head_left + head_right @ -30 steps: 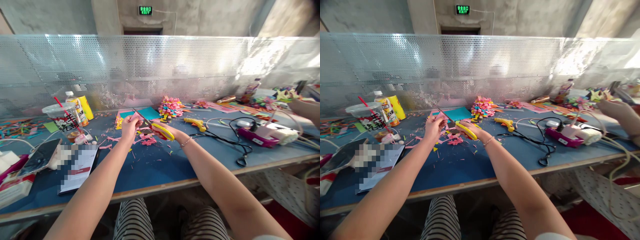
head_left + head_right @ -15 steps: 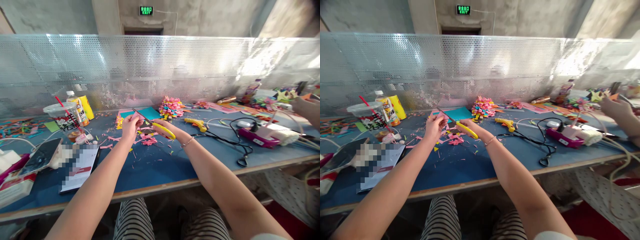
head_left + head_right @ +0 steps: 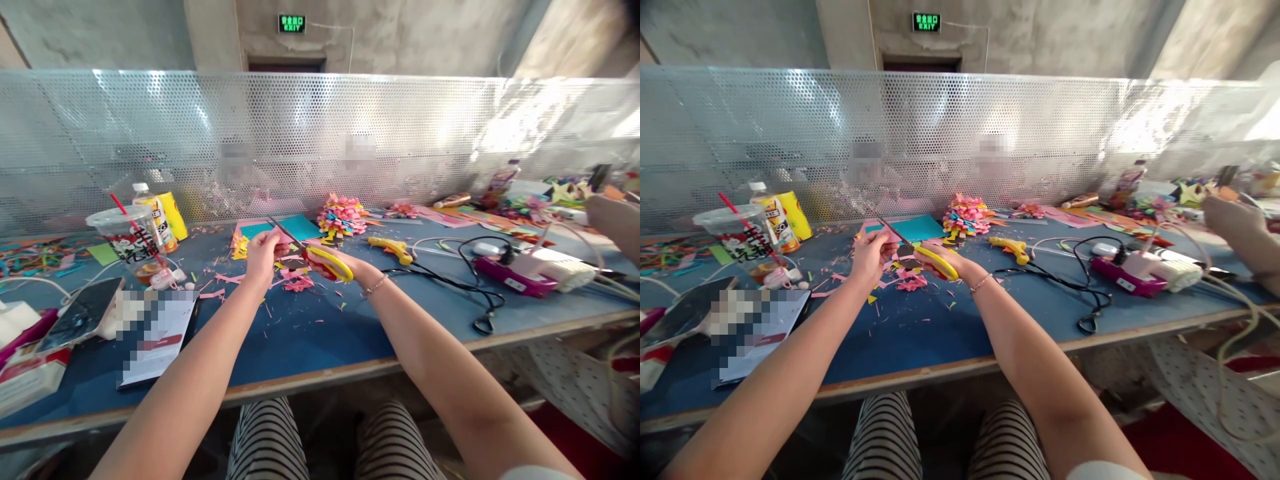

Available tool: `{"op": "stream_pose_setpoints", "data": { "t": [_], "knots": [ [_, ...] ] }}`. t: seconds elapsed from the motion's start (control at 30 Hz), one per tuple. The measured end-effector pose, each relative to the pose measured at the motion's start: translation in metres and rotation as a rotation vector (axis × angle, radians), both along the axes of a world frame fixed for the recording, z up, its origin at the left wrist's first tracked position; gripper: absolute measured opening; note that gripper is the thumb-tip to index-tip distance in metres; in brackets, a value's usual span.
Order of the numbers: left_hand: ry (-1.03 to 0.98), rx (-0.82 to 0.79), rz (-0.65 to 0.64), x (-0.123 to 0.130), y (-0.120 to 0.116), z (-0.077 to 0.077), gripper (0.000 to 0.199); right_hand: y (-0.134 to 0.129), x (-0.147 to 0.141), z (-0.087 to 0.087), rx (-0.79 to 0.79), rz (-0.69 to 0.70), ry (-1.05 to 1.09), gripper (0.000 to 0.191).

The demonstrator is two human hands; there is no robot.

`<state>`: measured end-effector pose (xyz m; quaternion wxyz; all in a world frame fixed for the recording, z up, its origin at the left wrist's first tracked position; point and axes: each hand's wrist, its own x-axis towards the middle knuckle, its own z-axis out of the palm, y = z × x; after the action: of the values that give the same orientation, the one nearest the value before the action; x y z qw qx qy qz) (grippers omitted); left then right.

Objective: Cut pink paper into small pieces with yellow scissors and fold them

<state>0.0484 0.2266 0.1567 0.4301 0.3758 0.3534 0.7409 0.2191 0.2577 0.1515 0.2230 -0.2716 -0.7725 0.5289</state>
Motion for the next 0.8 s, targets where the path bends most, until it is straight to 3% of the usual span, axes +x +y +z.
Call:
{"op": "stream_pose_setpoints", "data": {
  "t": [0.57, 0.8],
  "knots": [
    [0.053, -0.041, 0.008, -0.0005, -0.0003, 0.0, 0.009, -0.0013, -0.0035, 0.0009, 0.088, -0.051, -0.019, 0.033],
    [-0.005, -0.035, -0.008, -0.0012, 0.0005, 0.0009, 0.01, -0.004, -0.009, 0.0008, 0.344, -0.17, -0.123, 0.034]
  ]
}}
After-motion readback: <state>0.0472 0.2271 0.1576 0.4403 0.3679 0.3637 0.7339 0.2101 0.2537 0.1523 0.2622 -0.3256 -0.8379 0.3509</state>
